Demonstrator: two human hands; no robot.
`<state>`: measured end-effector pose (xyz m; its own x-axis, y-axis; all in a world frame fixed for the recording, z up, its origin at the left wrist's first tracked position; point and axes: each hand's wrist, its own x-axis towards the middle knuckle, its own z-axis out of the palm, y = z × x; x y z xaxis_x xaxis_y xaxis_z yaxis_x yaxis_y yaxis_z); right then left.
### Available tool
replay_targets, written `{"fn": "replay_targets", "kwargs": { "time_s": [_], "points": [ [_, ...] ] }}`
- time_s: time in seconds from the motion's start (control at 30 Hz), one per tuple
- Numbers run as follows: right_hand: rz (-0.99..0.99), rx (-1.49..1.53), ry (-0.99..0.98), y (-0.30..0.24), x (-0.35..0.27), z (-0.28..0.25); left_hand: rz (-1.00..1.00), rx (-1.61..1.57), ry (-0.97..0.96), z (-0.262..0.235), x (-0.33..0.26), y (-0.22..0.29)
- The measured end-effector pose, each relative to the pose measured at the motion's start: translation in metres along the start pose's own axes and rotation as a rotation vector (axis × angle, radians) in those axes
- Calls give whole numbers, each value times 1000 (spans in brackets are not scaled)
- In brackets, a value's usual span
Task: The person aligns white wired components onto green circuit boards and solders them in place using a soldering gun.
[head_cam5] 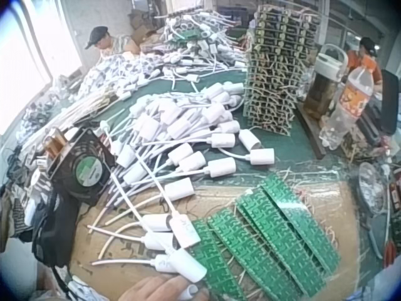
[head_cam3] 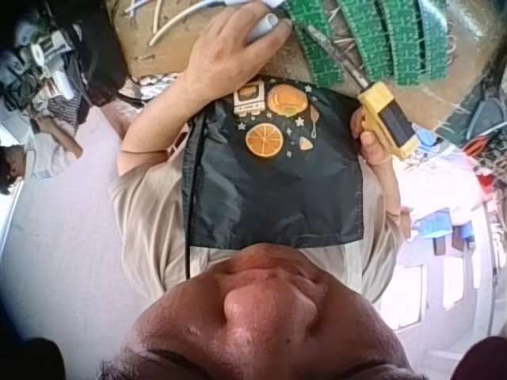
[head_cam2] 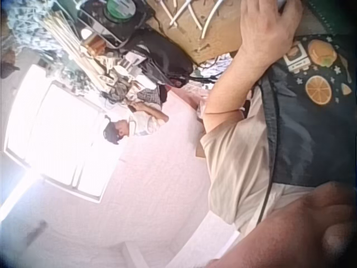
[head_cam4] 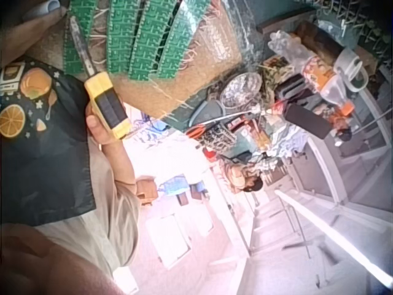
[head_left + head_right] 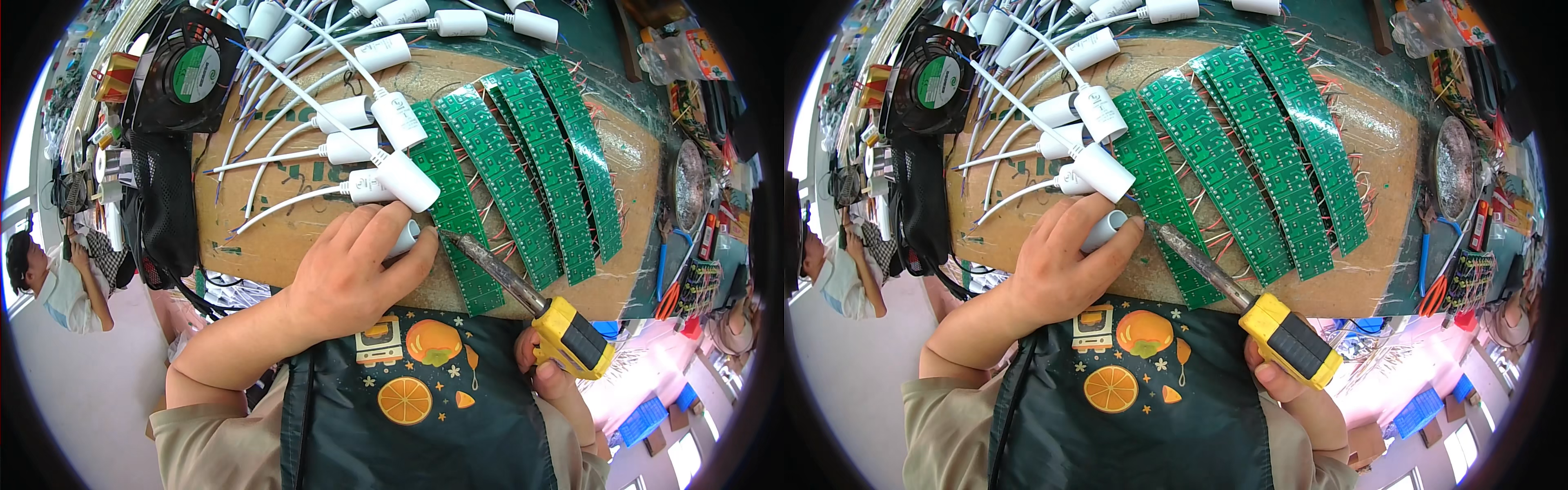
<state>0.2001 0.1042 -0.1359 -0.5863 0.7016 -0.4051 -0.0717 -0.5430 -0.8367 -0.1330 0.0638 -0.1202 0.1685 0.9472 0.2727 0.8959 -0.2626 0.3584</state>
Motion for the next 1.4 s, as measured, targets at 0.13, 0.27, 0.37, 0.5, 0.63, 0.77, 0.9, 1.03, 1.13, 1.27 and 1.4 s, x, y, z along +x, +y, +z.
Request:
{"fn": "replay_targets", "kwargs": {
  "time_s": [0.13, 0.27, 0.37, 0.5, 0.63, 0.77, 0.9, 1.03, 1.13, 1.27, 1.4],
  "points": [
    [7, 18, 1, -2, -1, 1, 0, 1, 0, 0, 0, 0],
    [26, -67, -8, 0, -4, -3, 5, 7, 9, 0, 0, 0],
    [29, -63, -3, -3, -3, -2, 9, 6, 13, 1, 0, -1],
    [21, 36, -16, -8, -1, 1, 9, 2, 12, 1, 0, 0],
    [-1, 3, 8, -5, -1, 0, 8, 0, 7, 1, 1, -1],
    [-1, -38, 21, -8, 0, 3, 6, 2, 8, -1, 1, 0],
    [-33, -42, 40, -7, 1, 3, 6, -3, 5, 0, 2, 0],
    [-60, -11, 56, -15, 7, 8, 5, 2, 2, -1, 1, 0],
    [-103, -23, 81, -18, 10, 9, 4, 4, -3, -1, 1, 0],
    [-157, -80, 102, -20, 16, 9, 2, 5, 13, 0, 1, 0],
    [-207, -110, 131, -21, 22, 9, -3, 7, 15, 0, 3, 1]
  ]
}}
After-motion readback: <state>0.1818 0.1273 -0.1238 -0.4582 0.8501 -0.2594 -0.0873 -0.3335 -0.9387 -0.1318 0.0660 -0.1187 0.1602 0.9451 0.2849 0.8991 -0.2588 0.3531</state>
